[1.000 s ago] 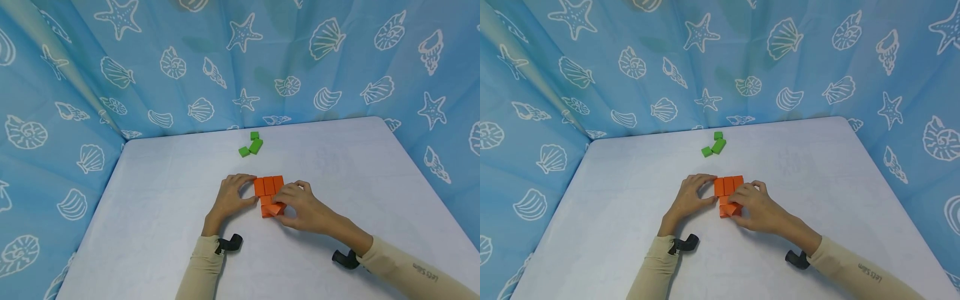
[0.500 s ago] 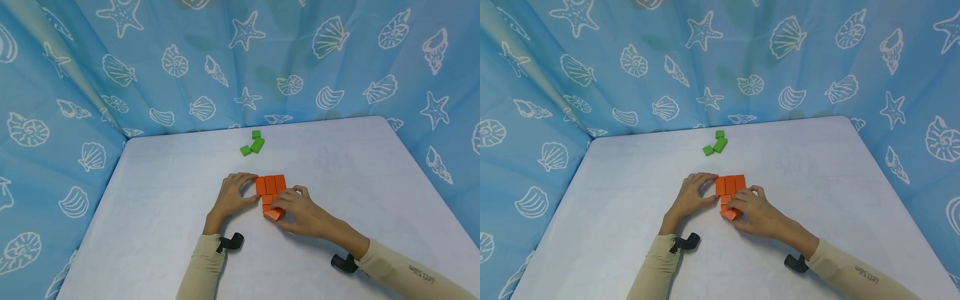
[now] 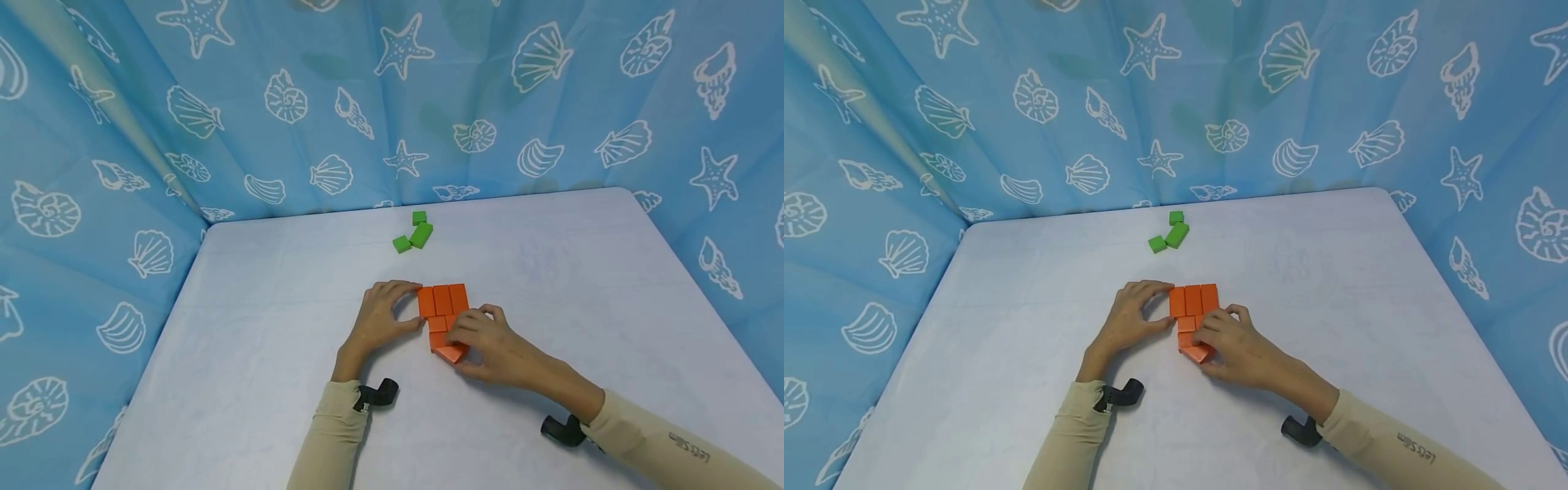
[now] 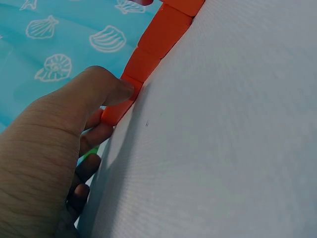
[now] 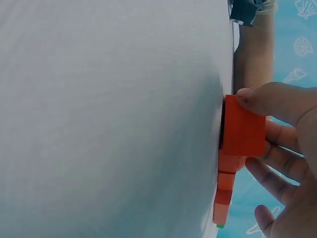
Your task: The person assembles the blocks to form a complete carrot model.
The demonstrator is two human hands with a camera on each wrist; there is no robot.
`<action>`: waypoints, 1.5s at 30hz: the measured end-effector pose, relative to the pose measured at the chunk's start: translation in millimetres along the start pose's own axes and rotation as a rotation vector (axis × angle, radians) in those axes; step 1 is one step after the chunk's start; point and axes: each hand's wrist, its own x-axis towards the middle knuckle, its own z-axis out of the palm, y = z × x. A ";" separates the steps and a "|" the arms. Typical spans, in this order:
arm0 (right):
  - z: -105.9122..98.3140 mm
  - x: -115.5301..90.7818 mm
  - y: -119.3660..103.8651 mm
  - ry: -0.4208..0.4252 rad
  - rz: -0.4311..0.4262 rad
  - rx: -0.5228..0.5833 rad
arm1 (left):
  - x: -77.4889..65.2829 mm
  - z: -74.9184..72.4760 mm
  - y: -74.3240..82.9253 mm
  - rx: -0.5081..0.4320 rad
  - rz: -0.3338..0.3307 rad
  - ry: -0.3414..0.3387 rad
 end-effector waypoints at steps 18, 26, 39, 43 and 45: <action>-30.4 34.3 15.6 -0.001 0.094 0.018 | 3.9 -4.4 -2.0 0.011 -0.006 -0.012; -50.5 91.4 64.8 0.015 0.161 -0.041 | 2.4 -3.2 -1.0 0.005 0.000 -0.007; -28.4 164.7 118.6 -0.113 0.250 -0.116 | 0.0 -3.0 0.7 0.010 -0.014 -0.010; -18.9 170.9 124.3 -0.178 0.267 -0.156 | -0.2 -0.6 0.0 0.017 -0.012 -0.016; -14.3 172.2 127.1 -0.208 0.271 -0.181 | -0.1 0.0 0.1 0.015 -0.014 -0.018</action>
